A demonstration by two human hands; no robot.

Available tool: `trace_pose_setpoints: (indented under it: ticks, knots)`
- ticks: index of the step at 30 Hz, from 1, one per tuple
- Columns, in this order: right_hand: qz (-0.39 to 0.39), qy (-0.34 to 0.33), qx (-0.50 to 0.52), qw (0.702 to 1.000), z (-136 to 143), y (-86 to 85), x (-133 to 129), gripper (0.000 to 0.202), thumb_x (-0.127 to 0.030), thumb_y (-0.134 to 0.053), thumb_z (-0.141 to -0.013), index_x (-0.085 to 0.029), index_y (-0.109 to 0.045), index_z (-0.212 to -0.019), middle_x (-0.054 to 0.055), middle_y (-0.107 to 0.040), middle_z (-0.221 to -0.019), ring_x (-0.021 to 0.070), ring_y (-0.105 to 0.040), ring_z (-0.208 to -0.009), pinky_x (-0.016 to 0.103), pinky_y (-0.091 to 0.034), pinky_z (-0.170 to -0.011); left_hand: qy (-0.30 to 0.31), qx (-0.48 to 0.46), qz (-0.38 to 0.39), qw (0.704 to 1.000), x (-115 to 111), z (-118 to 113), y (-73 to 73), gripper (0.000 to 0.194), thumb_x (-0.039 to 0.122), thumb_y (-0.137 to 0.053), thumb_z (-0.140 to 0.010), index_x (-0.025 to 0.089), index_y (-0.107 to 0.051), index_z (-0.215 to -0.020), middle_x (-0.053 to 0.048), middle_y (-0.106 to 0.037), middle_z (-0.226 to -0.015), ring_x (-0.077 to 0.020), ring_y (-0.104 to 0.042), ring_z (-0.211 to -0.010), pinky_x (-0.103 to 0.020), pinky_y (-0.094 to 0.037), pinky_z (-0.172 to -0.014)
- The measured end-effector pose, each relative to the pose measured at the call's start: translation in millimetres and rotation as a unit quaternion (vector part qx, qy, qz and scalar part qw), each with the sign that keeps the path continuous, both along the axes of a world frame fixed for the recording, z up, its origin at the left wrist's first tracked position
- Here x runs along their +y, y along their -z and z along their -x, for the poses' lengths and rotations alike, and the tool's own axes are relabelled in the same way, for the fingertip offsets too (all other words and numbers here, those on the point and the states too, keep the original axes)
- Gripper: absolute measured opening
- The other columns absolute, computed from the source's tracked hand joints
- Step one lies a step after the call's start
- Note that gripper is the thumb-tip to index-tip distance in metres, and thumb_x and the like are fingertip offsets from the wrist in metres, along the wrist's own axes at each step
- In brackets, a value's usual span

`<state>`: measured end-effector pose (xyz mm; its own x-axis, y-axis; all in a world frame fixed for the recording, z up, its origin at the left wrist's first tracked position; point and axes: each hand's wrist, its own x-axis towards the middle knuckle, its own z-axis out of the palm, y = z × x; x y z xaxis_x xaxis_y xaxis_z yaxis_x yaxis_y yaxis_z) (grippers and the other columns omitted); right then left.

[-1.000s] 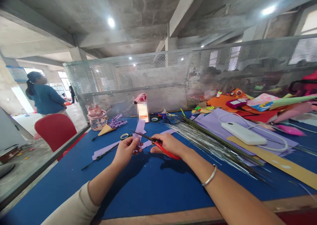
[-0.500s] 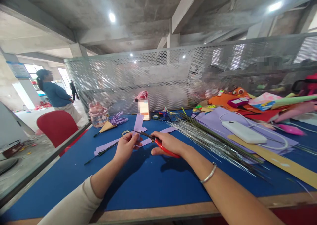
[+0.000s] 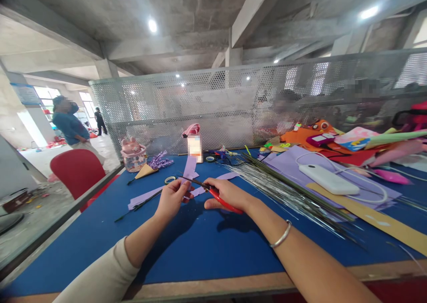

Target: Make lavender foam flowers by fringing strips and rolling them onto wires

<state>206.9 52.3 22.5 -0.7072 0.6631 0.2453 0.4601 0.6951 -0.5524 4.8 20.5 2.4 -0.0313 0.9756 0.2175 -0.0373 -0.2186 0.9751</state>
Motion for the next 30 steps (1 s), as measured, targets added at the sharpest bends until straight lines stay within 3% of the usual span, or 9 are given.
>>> trace_pose_setpoints:
  ticks: [21, 27, 30]
  knots:
    - [0.045, 0.026, 0.015, 0.999, -2.1, 4.3, 4.7, 0.055, -0.061, -0.062, -0.074, -0.015, -0.06, -0.105, 0.001, -0.054, -0.074, 0.0109, -0.039, -0.058, 0.022, -0.033, -0.054, 0.013, -0.006, 0.019, 1.0, 4.2, 1.1, 2.9, 0.039, 0.052, -0.066, -0.067, 0.014, -0.061, -0.074, -0.003, -0.067, -0.072, -0.0095, -0.058, -0.05, -0.019, -0.04, -0.044]
    - [0.04, 0.029, 0.013, 0.999, -3.3, 6.8, 7.5, 0.055, -0.061, -0.062, -0.074, -0.016, -0.06, -0.105, 0.0, -0.054, -0.073, 0.0103, -0.039, -0.056, 0.022, -0.033, -0.053, 0.027, 0.001, 0.033, 0.999, 3.1, 1.5, 4.0, 0.042, 0.053, -0.066, -0.069, 0.014, -0.062, -0.084, -0.006, -0.068, -0.089, -0.0097, -0.061, -0.053, -0.018, -0.04, -0.043]
    - [0.039, 0.031, 0.009, 0.999, -3.9, 6.2, 7.0, 0.054, -0.061, -0.059, -0.076, -0.016, -0.059, -0.105, 0.0, -0.054, -0.073, 0.0104, -0.04, -0.056, 0.023, -0.034, -0.054, 0.036, 0.001, 0.056, 0.998, 1.8, 0.6, 2.7, 0.044, 0.055, -0.067, -0.067, 0.014, -0.06, -0.082, -0.007, -0.068, -0.085, -0.0101, -0.061, -0.052, -0.018, -0.039, -0.042]
